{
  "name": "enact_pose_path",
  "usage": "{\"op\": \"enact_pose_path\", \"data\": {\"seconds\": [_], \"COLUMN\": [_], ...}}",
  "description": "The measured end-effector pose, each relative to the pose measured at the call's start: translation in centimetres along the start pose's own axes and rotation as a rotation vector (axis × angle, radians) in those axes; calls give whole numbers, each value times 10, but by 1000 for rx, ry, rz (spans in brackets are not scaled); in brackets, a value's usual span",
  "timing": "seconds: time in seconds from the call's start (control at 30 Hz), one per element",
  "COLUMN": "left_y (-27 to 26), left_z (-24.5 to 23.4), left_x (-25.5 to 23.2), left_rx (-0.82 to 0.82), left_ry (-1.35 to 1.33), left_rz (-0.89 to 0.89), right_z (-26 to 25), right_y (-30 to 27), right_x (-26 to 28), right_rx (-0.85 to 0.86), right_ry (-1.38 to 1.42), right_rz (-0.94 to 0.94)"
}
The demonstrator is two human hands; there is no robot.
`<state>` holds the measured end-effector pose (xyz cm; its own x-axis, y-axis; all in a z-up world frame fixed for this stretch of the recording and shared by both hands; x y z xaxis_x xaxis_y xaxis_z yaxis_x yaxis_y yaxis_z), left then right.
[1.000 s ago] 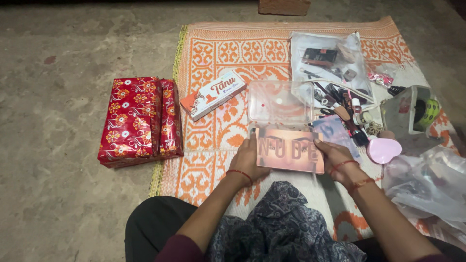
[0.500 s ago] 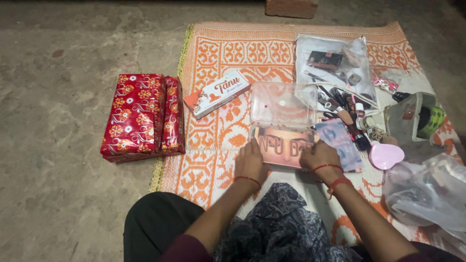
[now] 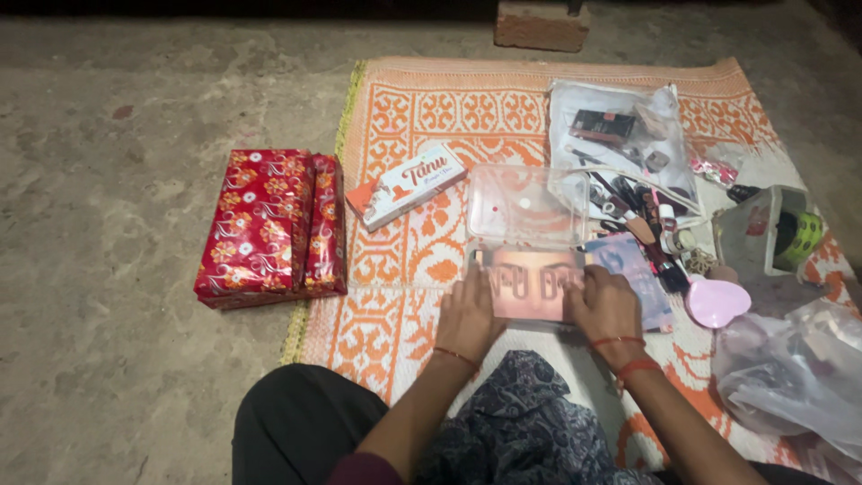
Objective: The person wraps a rectangular box with red floral wrapping paper. They fold the paper around the box, smooth the edges, and secure the folds with tape. The wrapped gift is then placed with other wrapped items.
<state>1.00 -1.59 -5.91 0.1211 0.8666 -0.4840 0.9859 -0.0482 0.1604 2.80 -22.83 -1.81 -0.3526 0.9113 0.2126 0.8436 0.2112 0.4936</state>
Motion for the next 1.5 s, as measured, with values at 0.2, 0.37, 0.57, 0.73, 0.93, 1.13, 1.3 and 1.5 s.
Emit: {"op": "enact_pose_path", "data": {"seconds": [0.2,0.37,0.57,0.73,0.93,1.13,1.3,1.5], "left_y": [-3,-11,3,16,10,0,-10,-13], "left_z": [-6,-10,-7,11,41,40,36,28], "left_x": [-10,-22,-33,-25,-12,-24,-28,-35], "left_rx": [-18,-49,18,86,78,147,389,387], "left_ry": [55,96,135,90,120,205,334,362], "left_rz": [150,300,331,250,206,148,87,100], "right_z": [11,14,17,18,38,53,68,76], "right_y": [-7,-17,-44,-86,-114,-114,-120,-126], "right_x": [-1,-12,-88,-165,-224,-237,-214,-214], "right_rx": [58,62,-19,70,61,201,399,389], "right_ry": [105,114,99,-63,154,197,589,726], "right_rz": [72,73,172,377,616,732,831,1011]}}
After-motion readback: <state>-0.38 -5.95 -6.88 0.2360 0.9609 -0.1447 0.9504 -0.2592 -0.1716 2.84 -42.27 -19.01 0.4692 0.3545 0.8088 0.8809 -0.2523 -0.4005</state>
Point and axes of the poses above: each hand's wrist, its own y-axis towards the middle knuckle, its own z-axis out of the palm, x = y × z, the point moved 10 cm from there along y, towards the middle knuckle, and after that the axes turned 13 degrees about -z, right-handed, at the moved point
